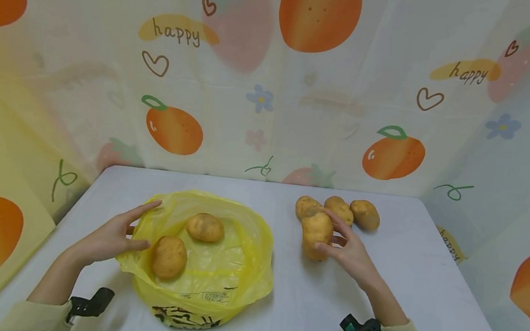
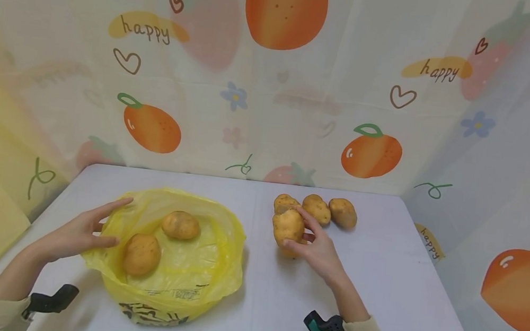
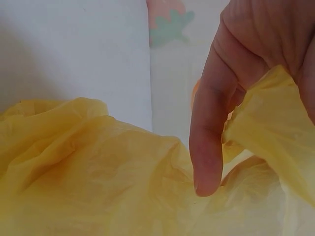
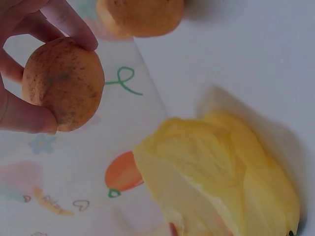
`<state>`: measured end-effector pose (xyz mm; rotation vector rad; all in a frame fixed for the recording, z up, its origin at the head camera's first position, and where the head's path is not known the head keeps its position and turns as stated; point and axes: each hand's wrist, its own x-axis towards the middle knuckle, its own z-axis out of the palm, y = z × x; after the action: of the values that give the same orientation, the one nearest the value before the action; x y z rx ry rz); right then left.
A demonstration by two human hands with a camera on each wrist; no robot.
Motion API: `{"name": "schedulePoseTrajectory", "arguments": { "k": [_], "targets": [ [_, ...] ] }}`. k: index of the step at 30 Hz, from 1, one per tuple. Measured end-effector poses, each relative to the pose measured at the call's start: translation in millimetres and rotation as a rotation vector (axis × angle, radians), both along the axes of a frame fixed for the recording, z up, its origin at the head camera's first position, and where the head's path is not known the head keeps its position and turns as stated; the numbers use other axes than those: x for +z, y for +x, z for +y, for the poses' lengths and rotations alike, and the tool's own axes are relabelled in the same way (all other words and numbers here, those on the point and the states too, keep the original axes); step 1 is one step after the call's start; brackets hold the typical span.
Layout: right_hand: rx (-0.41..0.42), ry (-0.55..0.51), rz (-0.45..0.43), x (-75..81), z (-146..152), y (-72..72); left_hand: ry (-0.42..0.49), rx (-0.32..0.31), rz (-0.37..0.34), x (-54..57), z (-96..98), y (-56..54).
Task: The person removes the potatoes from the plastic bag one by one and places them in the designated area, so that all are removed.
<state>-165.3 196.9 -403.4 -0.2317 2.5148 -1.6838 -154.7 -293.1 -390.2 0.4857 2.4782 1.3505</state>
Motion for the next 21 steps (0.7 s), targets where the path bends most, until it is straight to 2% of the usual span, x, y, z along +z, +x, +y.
{"name": "schedulePoseTrajectory", "arguments": {
  "k": [9,21],
  "targets": [
    [-0.069,0.032,-0.035,-6.7,19.9,-2.2,-0.001,0.01,-0.015,0.4,-1.5,1.6],
    [-0.098,0.081,-0.027,-18.2,39.3,-2.0,0.014,0.012,-0.038,-0.1,-2.3,1.9]
  ]
}}
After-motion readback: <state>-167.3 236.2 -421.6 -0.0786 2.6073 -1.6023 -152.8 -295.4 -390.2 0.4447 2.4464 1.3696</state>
